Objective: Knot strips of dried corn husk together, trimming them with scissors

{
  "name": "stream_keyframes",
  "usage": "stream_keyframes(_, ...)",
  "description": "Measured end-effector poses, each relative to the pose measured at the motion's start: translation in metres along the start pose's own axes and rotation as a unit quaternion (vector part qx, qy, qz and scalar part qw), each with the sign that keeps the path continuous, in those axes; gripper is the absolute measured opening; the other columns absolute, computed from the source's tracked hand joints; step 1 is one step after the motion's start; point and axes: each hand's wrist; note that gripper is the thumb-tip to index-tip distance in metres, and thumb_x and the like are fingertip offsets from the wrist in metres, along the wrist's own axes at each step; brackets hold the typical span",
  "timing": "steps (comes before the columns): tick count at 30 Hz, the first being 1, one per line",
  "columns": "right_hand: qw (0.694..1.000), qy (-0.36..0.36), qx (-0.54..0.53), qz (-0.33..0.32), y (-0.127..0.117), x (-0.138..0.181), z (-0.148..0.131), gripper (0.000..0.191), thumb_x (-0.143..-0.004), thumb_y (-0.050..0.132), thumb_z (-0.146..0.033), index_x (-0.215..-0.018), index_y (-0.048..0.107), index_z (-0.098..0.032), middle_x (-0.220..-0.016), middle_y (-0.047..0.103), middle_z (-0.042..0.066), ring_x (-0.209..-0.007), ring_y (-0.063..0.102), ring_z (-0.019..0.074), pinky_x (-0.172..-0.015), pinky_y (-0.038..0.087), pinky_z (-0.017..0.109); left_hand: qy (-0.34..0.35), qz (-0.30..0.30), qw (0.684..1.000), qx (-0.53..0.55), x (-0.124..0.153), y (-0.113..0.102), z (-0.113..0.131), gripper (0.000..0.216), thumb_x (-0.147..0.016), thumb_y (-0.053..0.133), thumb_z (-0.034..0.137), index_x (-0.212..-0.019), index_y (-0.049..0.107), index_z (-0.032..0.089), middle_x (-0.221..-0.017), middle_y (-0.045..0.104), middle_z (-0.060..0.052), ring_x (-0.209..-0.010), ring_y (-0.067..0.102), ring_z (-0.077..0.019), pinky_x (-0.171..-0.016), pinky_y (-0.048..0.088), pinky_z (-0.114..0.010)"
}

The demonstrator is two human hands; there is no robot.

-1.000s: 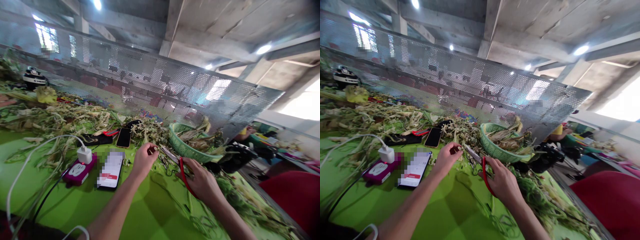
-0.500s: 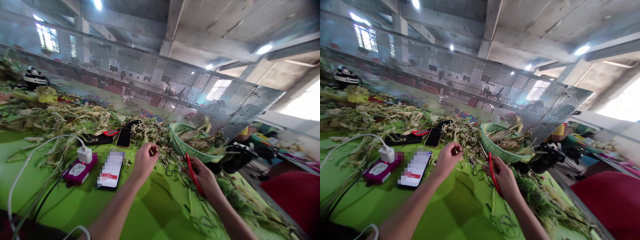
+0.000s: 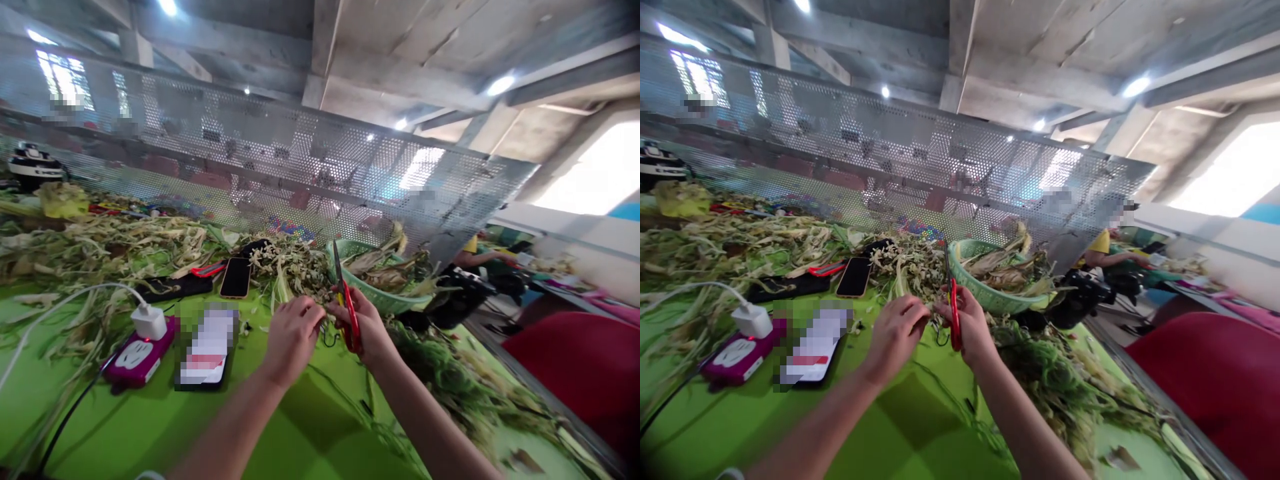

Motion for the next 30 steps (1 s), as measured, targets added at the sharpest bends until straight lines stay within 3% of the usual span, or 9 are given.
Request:
stream_keyframes(3,1.0,-0.013,0.0,-0.008,-0.004,0.0,0.002,0.05,-0.058,0.083,-0.029,-0.1,0.058,-0.02,-0.071,0.059,-0.005,-0.053,0.052,0.0083,-0.048,0.042,0.019,-0.042,-0.003,0.996,0.08,-0.002,-0.004,0.002,0.029,-0.075,0.054,0.004,-0.096,0.064,0.022,-0.101,0.06,-0.007,-0.099,0.054,-0.0233,-0.087,0.039,-0.037)
stream_keyframes(6,0.999,-0.019,0.02,-0.017,-0.008,0.002,0.002,0.051,-0.058,0.083,-0.028,-0.102,0.058,-0.021,-0.071,0.058,-0.005,-0.055,0.052,0.009,-0.049,0.042,0.019,-0.163,0.006,0.958,0.237,-0.006,-0.012,0.003,0.04,-0.075,0.056,0.008,-0.111,0.059,0.023,-0.115,0.058,-0.008,-0.108,0.052,-0.0238,-0.088,0.041,-0.035)
stream_keyframes(10,0.998,-0.036,0.053,-0.024,-0.007,0.007,0.001,0.053,-0.058,0.083,-0.028,-0.104,0.057,-0.019,-0.068,0.057,-0.005,-0.055,0.05,0.0096,-0.049,0.04,0.02,-0.28,-0.057,0.871,0.399,-0.009,-0.008,-0.004,0.025,-0.08,0.061,0.031,-0.102,0.063,0.019,-0.102,0.065,-0.009,-0.095,0.058,-0.0216,-0.083,0.043,-0.032)
stream_keyframes(12,0.997,-0.041,0.065,-0.029,-0.005,0.009,0.0,0.054,-0.059,0.082,-0.03,-0.105,0.057,-0.018,-0.066,0.056,-0.004,-0.056,0.049,0.0104,-0.049,0.038,0.02,-0.288,-0.12,0.85,0.424,-0.007,0.0,-0.01,0.026,-0.073,0.069,0.033,-0.093,0.064,0.016,-0.089,0.066,-0.007,-0.083,0.059,-0.0191,-0.077,0.044,-0.03)
stream_keyframes(14,0.996,-0.041,0.071,-0.031,-0.003,0.011,-0.001,0.053,-0.061,0.081,-0.033,-0.105,0.057,-0.018,-0.066,0.055,-0.004,-0.056,0.048,0.0108,-0.049,0.038,0.02,-0.3,-0.131,0.842,0.429,-0.005,0.006,-0.016,0.026,-0.069,0.072,0.034,-0.084,0.063,0.016,-0.076,0.064,-0.004,-0.071,0.057,-0.0157,-0.071,0.043,-0.028)
stream_keyframes(19,0.991,-0.035,0.119,-0.047,-0.006,0.009,-0.003,0.048,-0.067,0.076,-0.041,-0.105,0.056,-0.021,-0.08,0.058,-0.002,-0.059,0.047,0.0105,-0.049,0.038,0.02,-0.337,-0.038,0.833,0.438,-0.009,-0.002,-0.021,0.028,-0.066,0.074,0.035,-0.083,0.066,0.015,-0.074,0.063,-0.002,-0.069,0.056,-0.0131,-0.071,0.042,-0.026)
stream_keyframes(23,0.981,-0.057,0.171,-0.073,-0.014,0.006,-0.004,0.05,-0.07,0.073,-0.043,-0.112,0.054,-0.024,-0.087,0.057,-0.001,-0.075,0.052,0.0149,-0.067,0.047,0.025,-0.371,0.043,0.791,0.485,-0.015,-0.013,-0.023,0.027,-0.065,0.075,0.031,-0.086,0.069,0.016,-0.073,0.062,0.0,-0.067,0.055,-0.0107,-0.069,0.042,-0.023)
stream_keyframes(26,0.97,-0.061,0.207,-0.11,-0.017,0.008,-0.007,0.047,-0.076,0.067,-0.046,-0.116,0.053,-0.026,-0.096,0.056,0.002,-0.09,0.053,0.019,-0.08,0.048,0.03,-0.374,0.065,0.781,0.496,-0.016,-0.014,-0.025,0.024,-0.064,0.075,0.029,-0.083,0.069,0.016,-0.07,0.061,0.0,-0.065,0.054,-0.0096,-0.065,0.041,-0.021)
stream_keyframes(30,0.959,-0.043,0.234,-0.156,-0.019,0.013,-0.012,0.044,-0.083,0.055,-0.053,-0.116,0.057,-0.023,-0.101,0.056,0.006,-0.096,0.054,0.023,-0.079,0.048,0.033,-0.369,0.086,0.768,0.517,-0.015,-0.012,-0.026,0.023,-0.063,0.077,0.03,-0.078,0.067,0.016,-0.066,0.057,0.003,-0.059,0.05,-0.0065,-0.059,0.039,-0.019)
Point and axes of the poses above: each hand's wrist, its own x-axis away from the middle knuckle, its own y-axis out of the palm, z = x × y
